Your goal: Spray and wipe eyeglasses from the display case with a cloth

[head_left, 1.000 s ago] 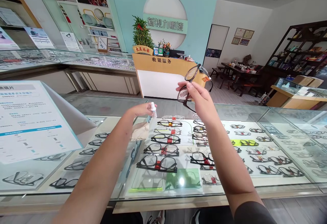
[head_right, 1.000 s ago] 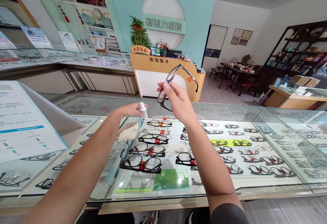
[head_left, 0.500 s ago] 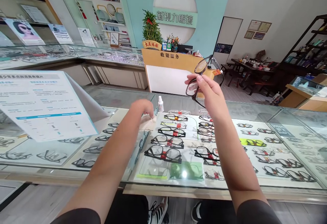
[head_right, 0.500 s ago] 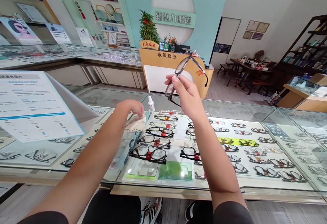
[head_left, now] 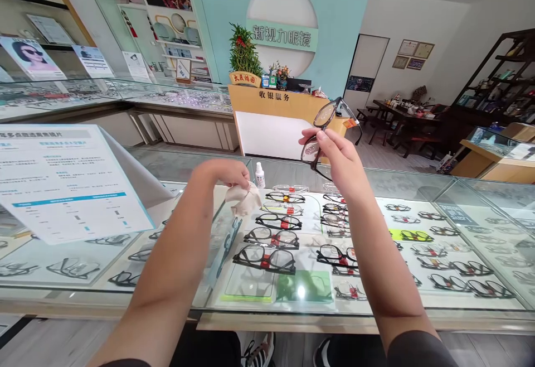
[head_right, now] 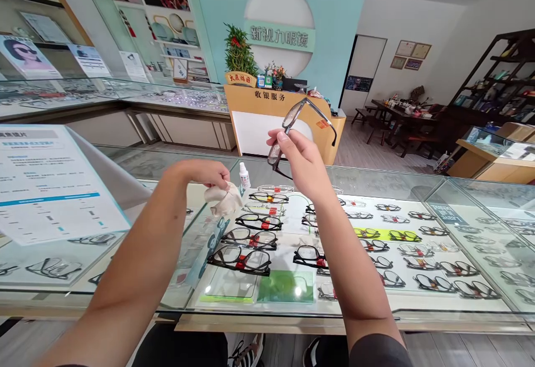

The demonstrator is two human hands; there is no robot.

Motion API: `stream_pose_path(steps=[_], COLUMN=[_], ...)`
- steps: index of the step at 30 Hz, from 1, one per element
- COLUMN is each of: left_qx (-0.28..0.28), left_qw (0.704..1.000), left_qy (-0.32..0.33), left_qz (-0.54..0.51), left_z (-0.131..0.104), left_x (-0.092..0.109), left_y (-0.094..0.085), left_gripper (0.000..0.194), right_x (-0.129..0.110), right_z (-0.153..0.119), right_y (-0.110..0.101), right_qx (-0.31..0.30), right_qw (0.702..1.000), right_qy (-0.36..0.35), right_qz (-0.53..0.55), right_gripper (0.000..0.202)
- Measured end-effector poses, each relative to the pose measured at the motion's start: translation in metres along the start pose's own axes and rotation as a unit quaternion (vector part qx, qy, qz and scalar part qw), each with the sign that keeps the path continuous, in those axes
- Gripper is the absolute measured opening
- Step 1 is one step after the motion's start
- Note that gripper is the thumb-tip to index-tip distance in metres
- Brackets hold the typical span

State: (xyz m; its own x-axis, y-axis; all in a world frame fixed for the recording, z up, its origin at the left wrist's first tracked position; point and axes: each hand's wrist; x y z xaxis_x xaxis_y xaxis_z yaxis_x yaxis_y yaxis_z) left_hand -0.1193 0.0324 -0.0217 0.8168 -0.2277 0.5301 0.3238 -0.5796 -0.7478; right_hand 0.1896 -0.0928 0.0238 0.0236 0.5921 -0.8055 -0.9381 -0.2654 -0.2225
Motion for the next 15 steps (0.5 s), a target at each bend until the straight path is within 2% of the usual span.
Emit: stream_pose_path(steps=[3,4,6,8,10,15], left_qx=[-0.013,0.004,0.079,0.157,0.187,0.137], left_qw=[0.999,0.996,0.983,0.956,0.921,0.828], left_qy=[0.029,0.052,0.092,0.127,0.166,0.279], left_qz=[-0.044,-0.073,-0.137,-0.213,-0.3,-0.466], left_z=[-0.029,-0.036,-0.047,-0.05,-0.048,-0.032], left_x=[0.018,0.026,0.041,0.057,0.071,0.095], left_y=[-0.008,-0.009,-0.005,0.001,0.008,0.023], left_gripper=[0.042,0.046,0.047,0.044,0.042,0.04], right_x=[0.001,0.001,0.001,0.0,-0.002,-0.006], right_z=[0.0,0.0,0.0,-0.001,-0.001,-0.003], right_y=[-0.001,-0.001,0.0,0.0,0.002,0.004], right_qx=[-0.002,-0.004,-0.011,-0.022,-0.041,-0.107], right_qw=[1.0,1.0,1.0,1.0,0.999,0.994], right_qy=[-0.006,-0.006,-0.006,-0.006,-0.005,-0.016], right_qz=[0.001,0.002,0.003,0.002,-0.004,-0.021], right_gripper=[0.037,0.038,0.038,0.039,0.038,0.035])
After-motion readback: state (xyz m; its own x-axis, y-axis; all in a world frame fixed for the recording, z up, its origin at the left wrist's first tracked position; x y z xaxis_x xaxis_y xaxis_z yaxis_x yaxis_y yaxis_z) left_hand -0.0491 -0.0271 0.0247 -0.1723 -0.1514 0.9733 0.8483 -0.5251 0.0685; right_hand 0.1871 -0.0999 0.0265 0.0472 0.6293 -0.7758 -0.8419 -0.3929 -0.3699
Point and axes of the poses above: each hand's wrist, its own z-axis towards the middle knuckle, its own y-axis out of the palm, x = y × z, and after that the axes turned 13 degrees about -x, right-handed
